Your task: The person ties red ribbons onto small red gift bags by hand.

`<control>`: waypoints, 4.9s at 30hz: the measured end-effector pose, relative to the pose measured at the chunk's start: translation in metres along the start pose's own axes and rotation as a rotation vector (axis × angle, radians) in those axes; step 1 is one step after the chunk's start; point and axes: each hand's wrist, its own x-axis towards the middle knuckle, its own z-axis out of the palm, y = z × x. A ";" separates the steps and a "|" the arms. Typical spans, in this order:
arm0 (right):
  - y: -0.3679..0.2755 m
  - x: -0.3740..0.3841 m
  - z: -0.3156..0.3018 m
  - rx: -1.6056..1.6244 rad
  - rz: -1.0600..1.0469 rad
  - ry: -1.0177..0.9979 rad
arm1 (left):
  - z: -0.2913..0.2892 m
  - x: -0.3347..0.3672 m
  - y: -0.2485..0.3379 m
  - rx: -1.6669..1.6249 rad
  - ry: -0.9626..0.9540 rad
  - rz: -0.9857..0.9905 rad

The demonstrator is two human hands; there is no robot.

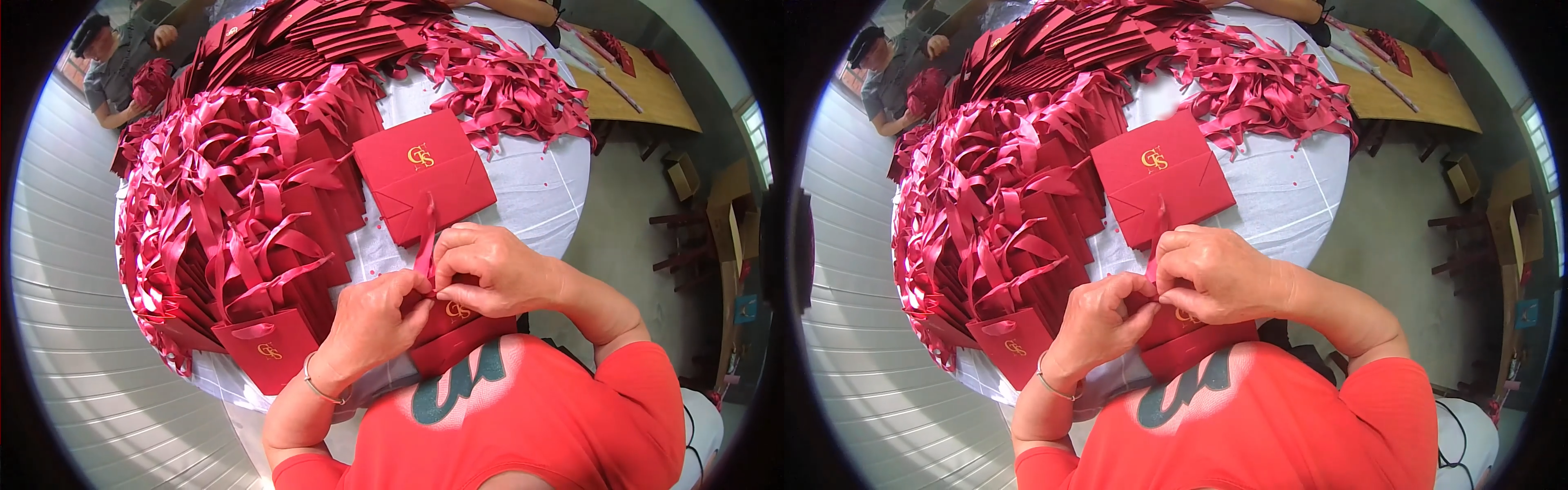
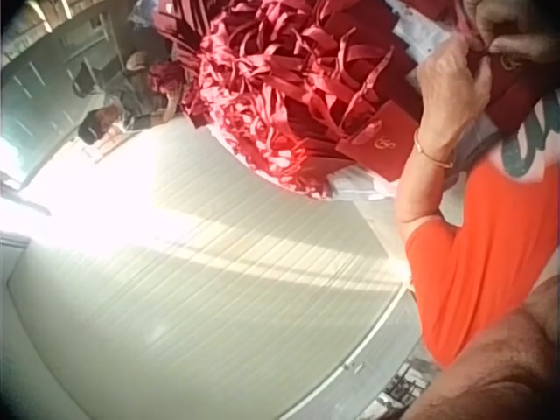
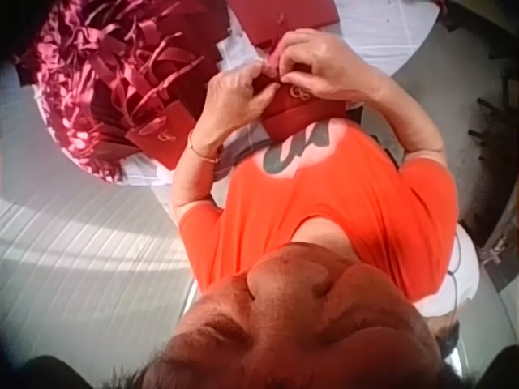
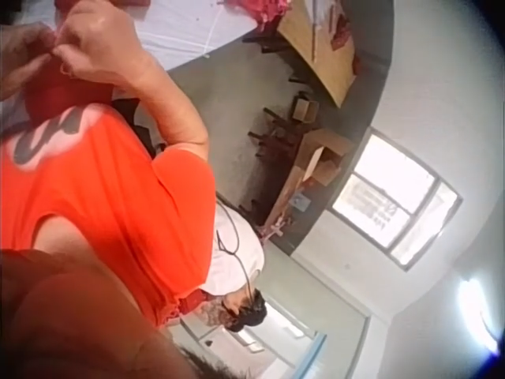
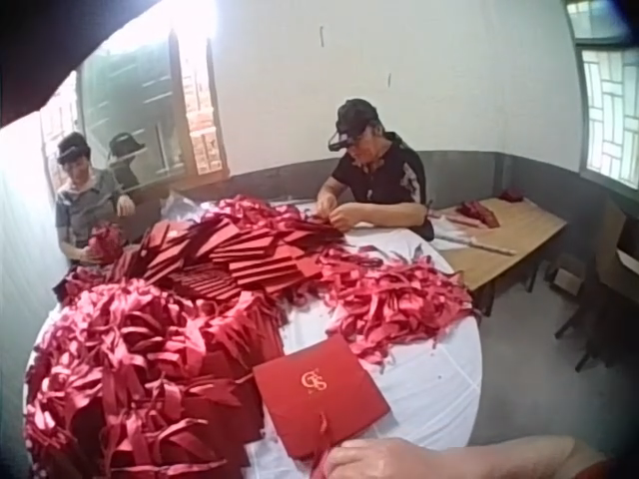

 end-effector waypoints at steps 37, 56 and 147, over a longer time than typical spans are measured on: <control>0.032 0.000 -0.017 0.420 0.690 -0.093 | -0.002 0.001 0.006 -0.052 -0.121 0.037; -0.011 -0.049 -0.002 0.426 0.480 0.559 | -0.010 -0.004 0.025 0.037 -0.053 0.103; 0.022 -0.122 -0.043 -0.365 0.267 0.180 | 0.059 -0.028 0.014 0.530 -0.271 -0.003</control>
